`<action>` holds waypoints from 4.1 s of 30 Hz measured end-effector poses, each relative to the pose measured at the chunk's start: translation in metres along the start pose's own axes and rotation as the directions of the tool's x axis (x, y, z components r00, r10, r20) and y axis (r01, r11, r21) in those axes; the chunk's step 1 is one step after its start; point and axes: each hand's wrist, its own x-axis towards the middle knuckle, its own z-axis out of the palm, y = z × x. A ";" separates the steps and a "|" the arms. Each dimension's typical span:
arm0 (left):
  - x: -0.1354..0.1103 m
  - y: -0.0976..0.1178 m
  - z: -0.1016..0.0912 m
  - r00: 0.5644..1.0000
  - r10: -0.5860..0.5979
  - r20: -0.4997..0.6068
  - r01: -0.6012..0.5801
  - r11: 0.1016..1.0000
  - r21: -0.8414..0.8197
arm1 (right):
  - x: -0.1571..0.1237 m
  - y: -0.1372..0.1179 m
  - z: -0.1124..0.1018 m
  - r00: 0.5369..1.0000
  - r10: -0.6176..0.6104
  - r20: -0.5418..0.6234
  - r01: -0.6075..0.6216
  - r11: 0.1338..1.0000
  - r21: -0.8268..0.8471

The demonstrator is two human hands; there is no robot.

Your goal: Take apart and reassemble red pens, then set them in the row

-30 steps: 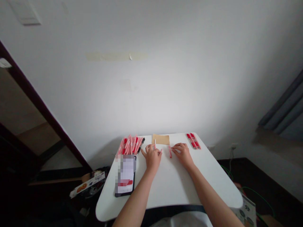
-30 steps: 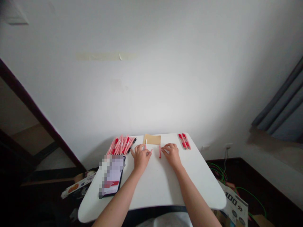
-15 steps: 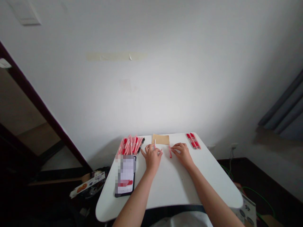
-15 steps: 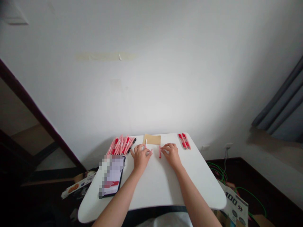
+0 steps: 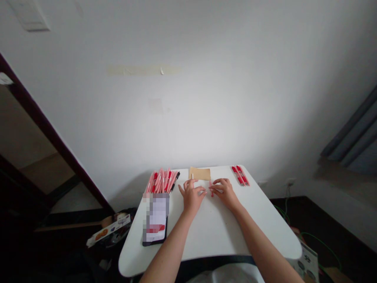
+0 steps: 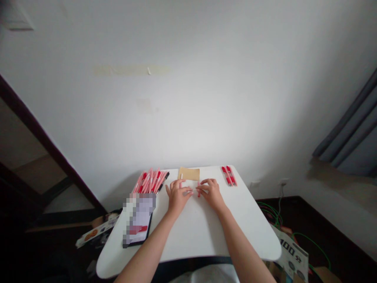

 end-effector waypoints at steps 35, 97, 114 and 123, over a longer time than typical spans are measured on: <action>0.001 -0.002 0.006 0.998 -0.051 -0.045 0.053 0.998 0.043 | -0.001 0.001 0.000 0.998 0.069 -0.008 -0.069 0.998 0.012; 0.004 -0.013 -0.008 0.989 -0.088 -0.115 0.112 0.970 0.214 | -0.002 -0.002 0.000 0.985 0.172 -0.002 -0.170 0.972 -0.160; 0.004 -0.014 -0.007 0.975 -0.145 -0.171 0.192 0.933 0.303 | -0.001 0.006 0.001 0.979 0.199 0.036 -0.192 0.969 -0.157; 0.006 -0.017 -0.004 0.961 -0.145 -0.234 0.207 0.942 0.265 | 0.000 -0.002 -0.004 0.963 0.262 0.063 -0.250 0.956 -0.156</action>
